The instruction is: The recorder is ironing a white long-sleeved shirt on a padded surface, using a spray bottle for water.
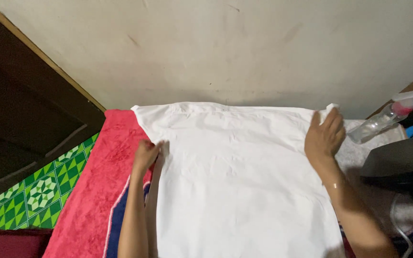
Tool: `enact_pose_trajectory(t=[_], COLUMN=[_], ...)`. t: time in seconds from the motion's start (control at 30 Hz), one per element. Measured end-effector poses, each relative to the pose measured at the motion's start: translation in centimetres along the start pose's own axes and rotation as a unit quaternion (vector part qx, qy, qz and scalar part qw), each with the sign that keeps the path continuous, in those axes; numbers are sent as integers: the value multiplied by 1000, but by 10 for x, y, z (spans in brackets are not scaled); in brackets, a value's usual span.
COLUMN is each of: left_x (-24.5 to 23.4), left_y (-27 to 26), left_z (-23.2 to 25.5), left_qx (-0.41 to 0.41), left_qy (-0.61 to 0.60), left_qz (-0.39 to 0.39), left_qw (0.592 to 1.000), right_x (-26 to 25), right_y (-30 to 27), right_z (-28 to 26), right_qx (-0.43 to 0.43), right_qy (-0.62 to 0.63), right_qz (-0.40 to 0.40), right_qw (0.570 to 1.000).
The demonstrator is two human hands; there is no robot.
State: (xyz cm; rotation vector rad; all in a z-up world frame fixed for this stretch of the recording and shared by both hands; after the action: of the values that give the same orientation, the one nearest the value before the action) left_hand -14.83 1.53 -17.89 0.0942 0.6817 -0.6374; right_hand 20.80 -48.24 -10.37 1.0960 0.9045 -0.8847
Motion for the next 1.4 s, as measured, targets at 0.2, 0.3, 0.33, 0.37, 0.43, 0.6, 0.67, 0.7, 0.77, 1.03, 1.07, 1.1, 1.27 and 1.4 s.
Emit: enact_pose_trajectory(t=[0.2, 0.3, 0.33, 0.37, 0.43, 0.6, 0.67, 0.7, 0.77, 1.03, 1.07, 1.1, 1.27, 1.4], left_x=[4, -1, -4, -11, -18, -32, -39, -44, -40, 145, 161, 176, 226, 236], left_y=[-70, -108, -118, -127, -138, -146, -159, -166, -171, -257, -288, -322, -360, -374], left_z=[-40, -64, -54, -44, -36, -17, 12, 29, 64, 160, 183, 199, 217, 202], left_qx=[56, 17, 16, 11, 6, 45, 70, 94, 165, 356, 497, 625, 629, 666], left_qy=[106, 120, 121, 110, 99, 268, 295, 322, 318, -49, -5, 39, 89, 106], left_qz=[-89, -102, -106, -88, -73, -42, -22, 0, 14, -336, -334, -322, -367, -317], left_qw=[989, 987, 987, 990, 992, 962, 953, 942, 934, 870, 801, 710, 680, 667], right_x=[-3, 35, 33, 44, 67, 134, 179, 203, 207, 124, 41, -50, 90, 165], right_y=[-115, -149, -156, -170, -189, -200, -208, -215, -199, -154, -137, -136, -93, -72], right_z=[28, 74, 85, 96, 116, 137, 159, 168, 220, 346, 316, 293, 309, 333], right_qx=[-124, -69, -66, -48, -27, -54, -54, -56, 27, 111, 43, -25, -103, -148], right_qy=[219, 279, 277, 256, 232, 289, 307, 324, 371, 451, 503, 546, 205, 204], right_qz=[-99, -204, -206, -278, -349, -393, -445, -494, -432, -49, 52, 152, 22, 92], right_qw=[963, 936, 936, 925, 908, 871, 840, 805, 822, 884, 861, 823, 973, 963])
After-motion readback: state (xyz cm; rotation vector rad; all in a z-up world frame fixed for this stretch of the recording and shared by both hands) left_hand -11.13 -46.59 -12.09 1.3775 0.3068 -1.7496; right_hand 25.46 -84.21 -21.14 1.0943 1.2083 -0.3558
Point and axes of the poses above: each hand's wrist, its own y-axis towards the middle knuckle, its own x-axis out of the palm, z = x × y, the point moved 10 cm from there along y, towards the middle knuckle, and after that the axes turned 5 degrees about x, right-handed, at the moved point
